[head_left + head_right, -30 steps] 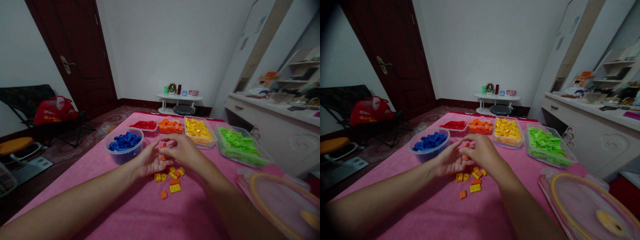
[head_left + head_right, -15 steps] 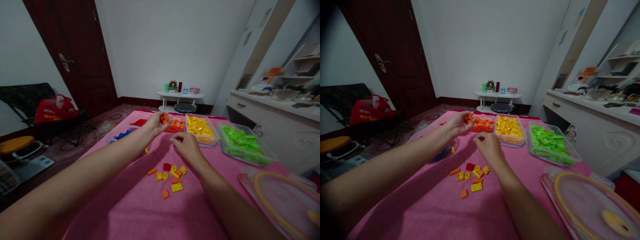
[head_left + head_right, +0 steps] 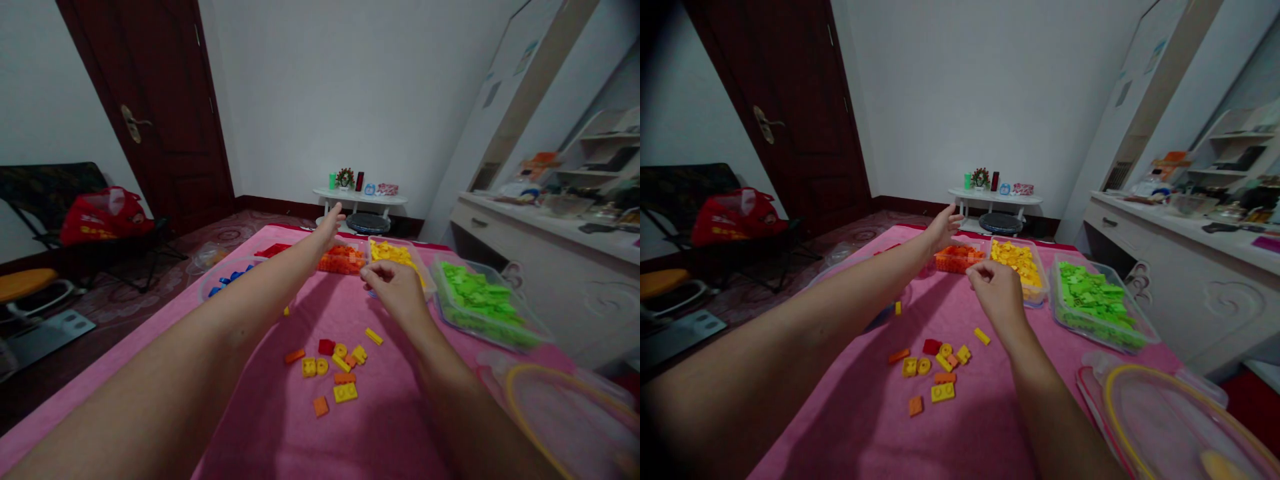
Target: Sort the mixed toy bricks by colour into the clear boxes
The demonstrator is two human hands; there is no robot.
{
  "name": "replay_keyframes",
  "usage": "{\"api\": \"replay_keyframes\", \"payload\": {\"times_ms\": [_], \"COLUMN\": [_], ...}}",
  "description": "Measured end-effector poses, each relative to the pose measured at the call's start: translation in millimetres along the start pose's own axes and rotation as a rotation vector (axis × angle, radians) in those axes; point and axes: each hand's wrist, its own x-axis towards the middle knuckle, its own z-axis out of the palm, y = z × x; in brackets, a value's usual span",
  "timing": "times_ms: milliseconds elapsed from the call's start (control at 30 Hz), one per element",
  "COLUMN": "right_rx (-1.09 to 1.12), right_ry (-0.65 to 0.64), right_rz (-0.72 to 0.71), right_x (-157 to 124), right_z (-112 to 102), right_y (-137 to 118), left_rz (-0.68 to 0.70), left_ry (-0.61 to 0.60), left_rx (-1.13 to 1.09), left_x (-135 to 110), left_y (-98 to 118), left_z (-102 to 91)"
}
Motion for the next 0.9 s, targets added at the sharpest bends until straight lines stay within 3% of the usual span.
{"api": "replay_keyframes", "payload": {"times_ms": [133, 200, 367, 433, 500, 633, 767, 900], "right_rx": [0.001, -0.036, -0.243, -0.326, -0.384, -0.449, -0.526, -0.562], "right_ry": [-0.032, -0.120, -0.566, -0.690, -0.735, -0.759, -0.725, -0.633], "right_rz": [0.000, -0.015, -0.105, -0.121, -0.148, -0.179, -0.171, -0.159], "right_x": [0.9, -1.5, -18.4, -25.7, -31.3, -38.6, -39.8, -30.2], "right_z": [1.0, 4.7, 18.4, 23.2, 27.3, 37.1, 45.1, 30.2], "right_y": [-0.6, -3.1, -11.7, -13.3, -13.5, -13.9, -14.7, -16.7], "left_rz": [0.089, 0.103, 0.146, 0.226, 0.226, 0.309, 0.344, 0.386], "left_ry": [-0.027, -0.125, -0.650, -0.693, -0.712, -0.738, -0.777, -0.688], "left_rx": [0.112, 0.210, 1.095, 1.415, 1.540, 1.549, 1.507, 1.606], "left_x": [-28.8, -54.4, -132.3, -157.5, -174.3, -185.5, -185.4, -180.6], "left_y": [2.1, 1.4, -3.0, -6.9, -13.4, -32.7, -48.4, -49.5], "left_z": [-11.3, -20.1, -56.5, -73.2, -87.4, -104.2, -109.3, -108.7]}}
